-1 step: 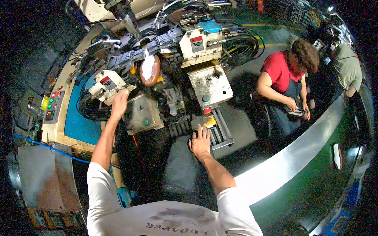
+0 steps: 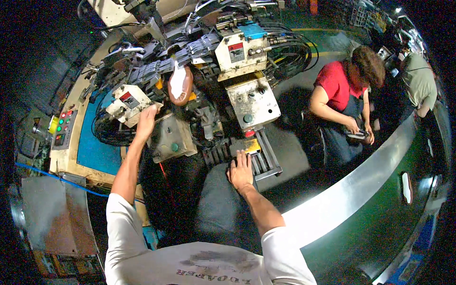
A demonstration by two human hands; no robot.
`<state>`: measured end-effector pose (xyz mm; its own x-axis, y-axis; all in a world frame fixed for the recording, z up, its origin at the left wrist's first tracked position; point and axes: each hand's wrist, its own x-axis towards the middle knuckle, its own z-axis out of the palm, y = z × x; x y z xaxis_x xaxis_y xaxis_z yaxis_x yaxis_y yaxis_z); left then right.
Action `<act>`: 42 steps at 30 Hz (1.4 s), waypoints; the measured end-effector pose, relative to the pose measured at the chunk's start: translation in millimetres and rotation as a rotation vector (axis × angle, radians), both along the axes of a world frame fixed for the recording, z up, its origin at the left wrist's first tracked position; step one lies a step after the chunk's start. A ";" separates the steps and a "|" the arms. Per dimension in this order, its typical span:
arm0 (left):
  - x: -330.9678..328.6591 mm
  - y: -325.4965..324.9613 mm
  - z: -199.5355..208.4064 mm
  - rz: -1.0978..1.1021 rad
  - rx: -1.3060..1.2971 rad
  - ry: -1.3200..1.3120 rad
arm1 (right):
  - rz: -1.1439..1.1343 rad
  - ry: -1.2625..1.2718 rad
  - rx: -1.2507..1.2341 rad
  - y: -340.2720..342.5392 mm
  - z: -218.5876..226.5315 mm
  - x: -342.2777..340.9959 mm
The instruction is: Assembling shoe components and operating a lasting machine on a production line.
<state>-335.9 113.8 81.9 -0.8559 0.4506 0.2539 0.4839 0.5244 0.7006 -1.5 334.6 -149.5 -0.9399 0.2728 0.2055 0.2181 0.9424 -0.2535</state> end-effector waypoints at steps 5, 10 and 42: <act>-4.0 73.8 -10.6 -0.051 0.544 -0.861 | 0.031 0.049 -0.130 6.3 -8.0 4.1; 8.9 103.3 -17.7 -0.300 0.898 -1.178 | 0.013 0.139 -0.226 11.1 -1.3 1.1; 397.2 -237.5 -150.6 0.513 0.588 -0.540 | 0.188 0.206 -0.191 17.8 9.4 10.3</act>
<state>61.2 -123.7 -68.7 -0.9820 -0.0875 -0.1672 -0.1739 0.0751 0.9819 8.8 352.4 -140.0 -0.9213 0.1508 0.3585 -0.0290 0.8926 -0.4500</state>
